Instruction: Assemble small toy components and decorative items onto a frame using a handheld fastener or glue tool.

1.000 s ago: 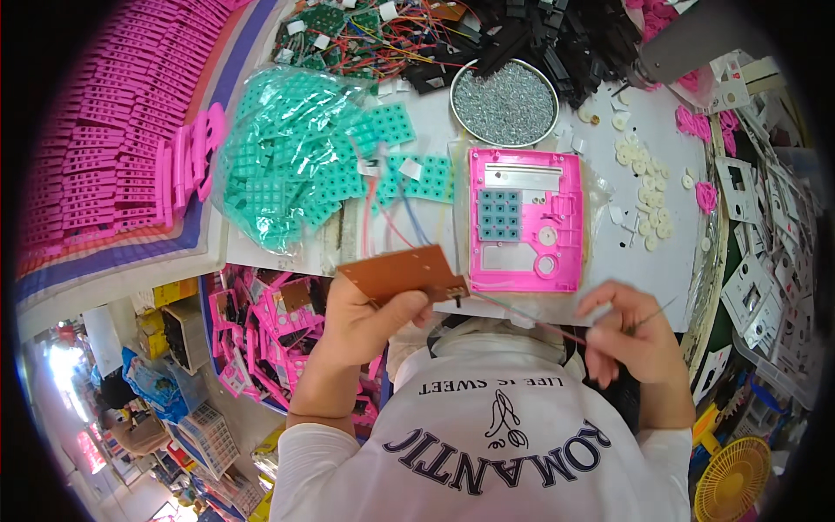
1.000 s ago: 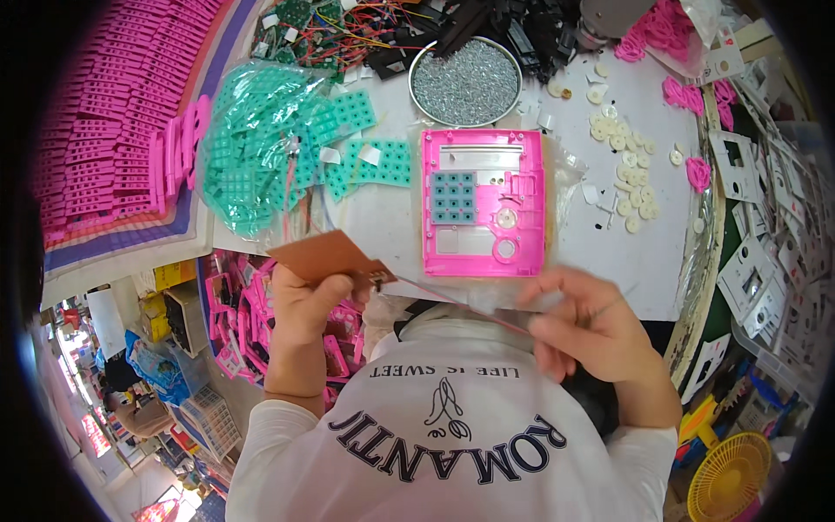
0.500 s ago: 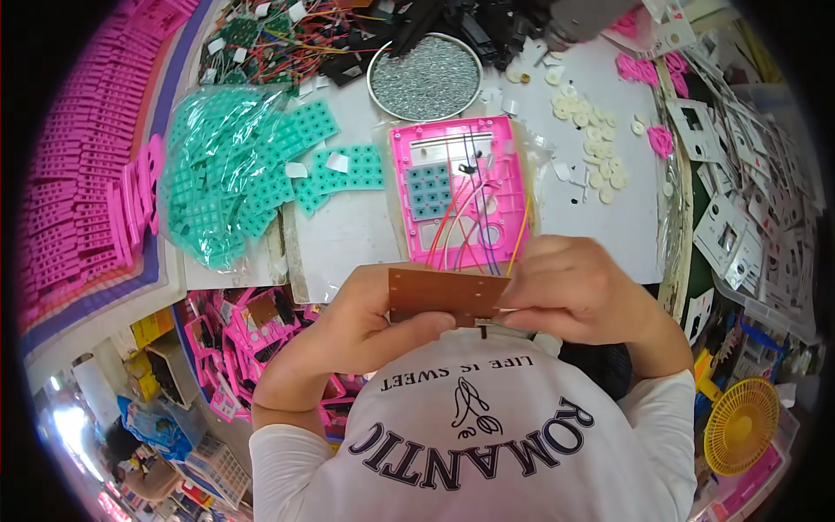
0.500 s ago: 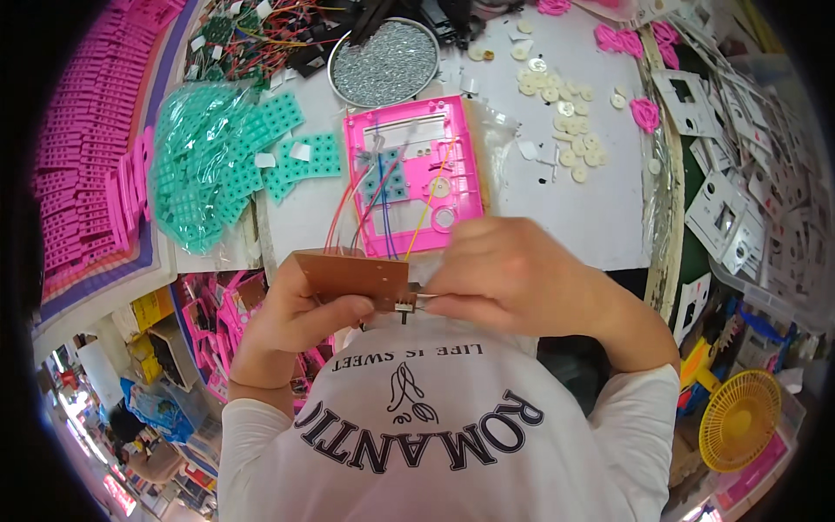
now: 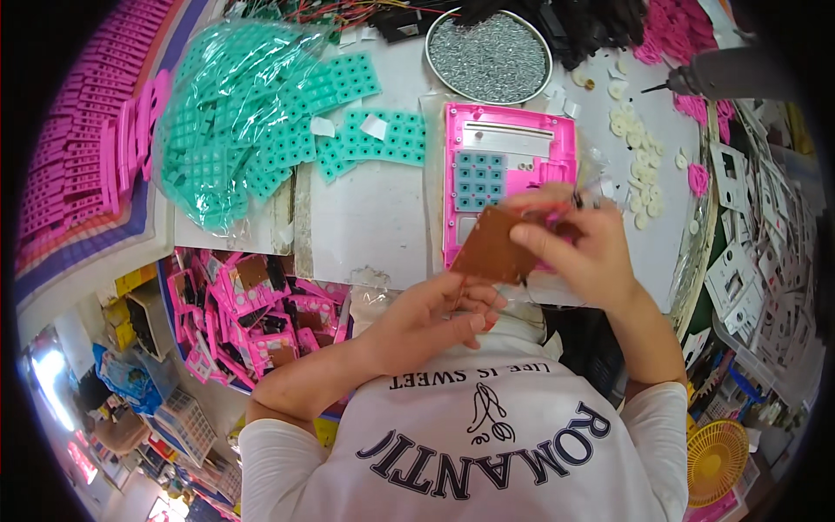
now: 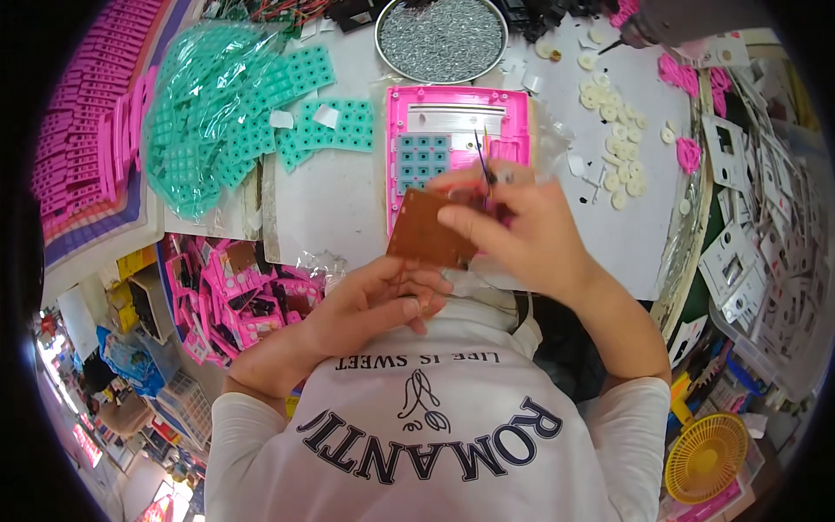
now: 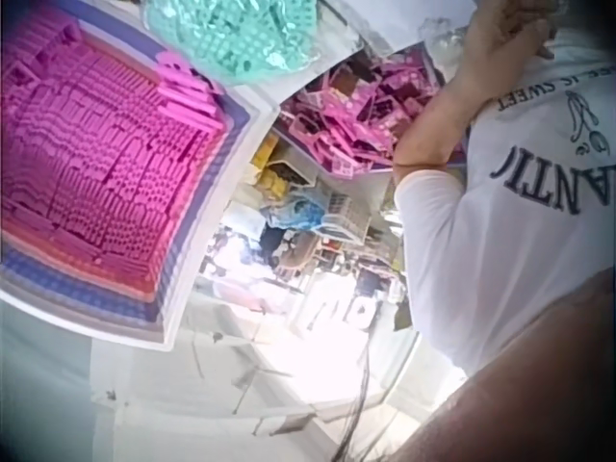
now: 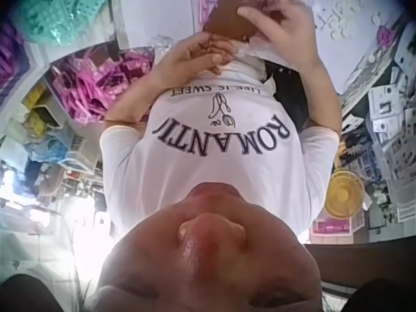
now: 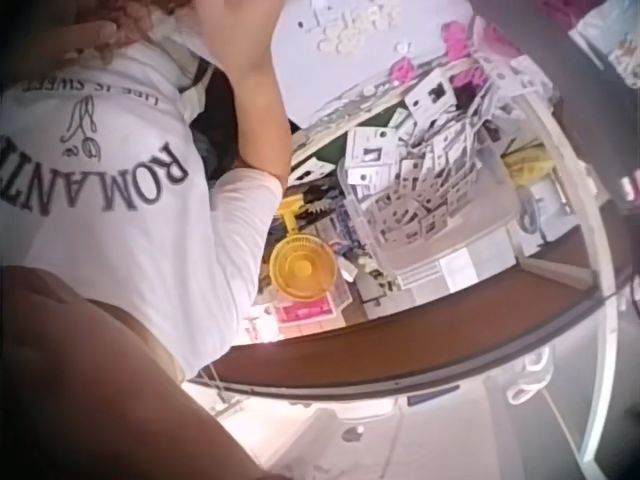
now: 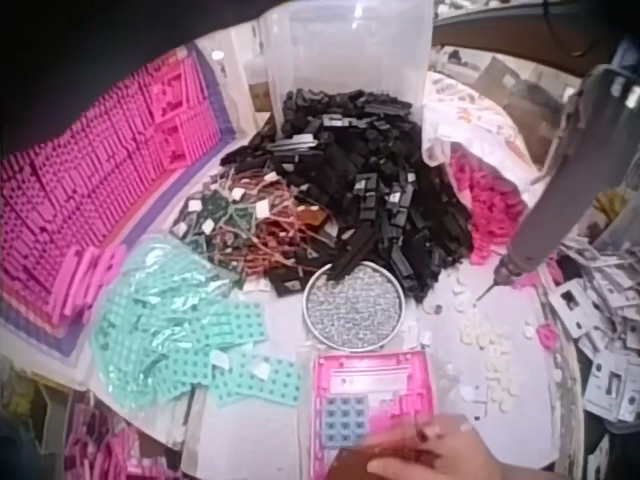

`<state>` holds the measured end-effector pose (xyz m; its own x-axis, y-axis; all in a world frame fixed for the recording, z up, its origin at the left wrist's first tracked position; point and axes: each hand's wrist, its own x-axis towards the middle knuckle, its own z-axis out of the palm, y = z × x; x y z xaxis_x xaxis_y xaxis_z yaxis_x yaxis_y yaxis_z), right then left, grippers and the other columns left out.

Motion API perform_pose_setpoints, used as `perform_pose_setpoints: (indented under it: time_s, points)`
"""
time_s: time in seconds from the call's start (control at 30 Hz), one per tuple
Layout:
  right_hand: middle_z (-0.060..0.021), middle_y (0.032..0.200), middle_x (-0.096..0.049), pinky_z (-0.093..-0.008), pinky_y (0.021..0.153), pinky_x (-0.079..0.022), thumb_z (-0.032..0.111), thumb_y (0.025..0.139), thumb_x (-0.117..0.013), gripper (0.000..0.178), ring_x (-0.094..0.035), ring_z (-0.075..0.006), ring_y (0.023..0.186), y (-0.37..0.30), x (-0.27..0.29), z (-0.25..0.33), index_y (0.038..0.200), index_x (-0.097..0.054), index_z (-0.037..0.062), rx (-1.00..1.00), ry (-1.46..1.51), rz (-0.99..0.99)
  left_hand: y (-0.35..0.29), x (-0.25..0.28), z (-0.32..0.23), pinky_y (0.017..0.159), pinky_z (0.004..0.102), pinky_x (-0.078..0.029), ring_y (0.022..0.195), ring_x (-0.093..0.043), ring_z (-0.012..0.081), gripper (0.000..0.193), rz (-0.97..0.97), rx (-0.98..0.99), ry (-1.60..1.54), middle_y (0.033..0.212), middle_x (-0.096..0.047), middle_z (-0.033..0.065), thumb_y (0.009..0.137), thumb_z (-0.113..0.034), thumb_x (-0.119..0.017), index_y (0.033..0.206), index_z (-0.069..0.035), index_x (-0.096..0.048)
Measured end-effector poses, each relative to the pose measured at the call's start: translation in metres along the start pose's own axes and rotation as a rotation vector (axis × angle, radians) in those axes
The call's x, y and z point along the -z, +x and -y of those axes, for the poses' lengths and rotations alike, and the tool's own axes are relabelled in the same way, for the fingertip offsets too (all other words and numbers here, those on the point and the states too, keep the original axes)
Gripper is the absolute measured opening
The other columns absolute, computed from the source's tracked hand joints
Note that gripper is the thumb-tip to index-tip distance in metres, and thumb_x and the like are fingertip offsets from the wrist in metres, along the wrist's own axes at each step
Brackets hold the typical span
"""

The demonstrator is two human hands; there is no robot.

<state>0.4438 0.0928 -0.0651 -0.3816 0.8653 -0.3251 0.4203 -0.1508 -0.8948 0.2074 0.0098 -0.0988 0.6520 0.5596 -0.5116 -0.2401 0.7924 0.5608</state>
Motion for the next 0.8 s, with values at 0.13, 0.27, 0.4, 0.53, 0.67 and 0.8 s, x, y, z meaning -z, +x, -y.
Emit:
perform_pose_setpoints:
  time_s: [0.13, 0.27, 0.4, 0.53, 0.67, 0.8]
  points:
    - [-0.003, 0.098, -0.071, -0.0217, 0.063, -0.049, 0.006, 0.092, -0.072, 0.019, -0.06, -0.0046, 0.074, 0.045, 0.004, -0.013, 0.108, -0.071, -0.0029, 0.223, 0.026, -0.001, 0.005, 0.005, -0.004, 0.107, 0.0364, -0.044, 0.131, -0.053, 0.0222, 0.062, 0.028, -0.023, -0.088, 0.141, -0.055, 0.0151, 0.102, -0.009, -0.057, 0.158, -0.005, -0.03]
    - [-0.0057, 0.086, -0.071, -0.0275, 0.072, -0.056, 0.009, 0.091, -0.071, 0.02, -0.065, -0.0081, 0.078, 0.068, 0.011, -0.003, 0.105, -0.069, -0.0052, 0.086, 0.095, 0.067, 0.01, 0.007, 0.002, 0.115, 0.0393, -0.036, 0.135, -0.05, 0.0232, 0.066, 0.081, -0.107, -0.004, 0.144, -0.053, 0.0163, 0.102, -0.009, -0.056, 0.161, -0.009, -0.026]
    - [-0.0084, 0.086, -0.07, -0.0308, 0.069, -0.055, 0.01, 0.091, -0.071, 0.018, -0.066, -0.0123, 0.074, 0.078, 0.015, -0.012, 0.1, -0.067, -0.0051, 0.097, -0.027, 0.086, 0.013, 0.011, 0.006, 0.11, 0.0349, -0.038, 0.131, -0.05, 0.0189, 0.064, 0.13, -0.146, -0.076, 0.139, -0.054, 0.0135, 0.103, -0.008, -0.058, 0.159, -0.005, -0.026]
    - [-0.0161, 0.085, -0.069, -0.04, 0.072, -0.053, 0.012, 0.089, -0.071, 0.019, -0.067, -0.0298, 0.077, 0.081, 0.005, -0.006, 0.099, -0.067, -0.0036, 0.282, -0.384, 0.015, 0.011, 0.014, 0.009, 0.111, 0.0366, -0.038, 0.132, -0.05, 0.0197, 0.066, 0.115, -0.112, -0.037, 0.141, -0.054, 0.014, 0.102, -0.007, -0.058, 0.16, -0.007, -0.027]
    - [-0.0211, 0.089, -0.067, -0.0466, 0.076, -0.052, 0.013, 0.088, -0.07, 0.02, -0.065, -0.0416, 0.085, 0.08, 0.0, 0.002, 0.1, -0.066, -0.0028, 0.326, -0.503, -0.04, -0.002, 0.014, -0.005, 0.111, 0.0387, -0.041, 0.133, -0.052, 0.0215, 0.067, 0.07, -0.124, 0.256, 0.142, -0.055, 0.0147, 0.1, -0.008, -0.061, 0.16, -0.009, -0.029]
    - [-0.0177, 0.088, -0.067, -0.0413, 0.07, -0.053, 0.009, 0.09, -0.07, 0.021, -0.067, -0.0345, 0.078, 0.081, 0.001, 0.002, 0.106, -0.068, -0.0026, 0.373, -0.564, -0.036, -0.015, 0.014, -0.013, 0.096, 0.037, -0.052, 0.116, -0.063, 0.0223, 0.066, -0.014, -0.365, 0.658, 0.131, -0.063, 0.0154, 0.094, -0.01, -0.069, 0.154, -0.006, -0.041]
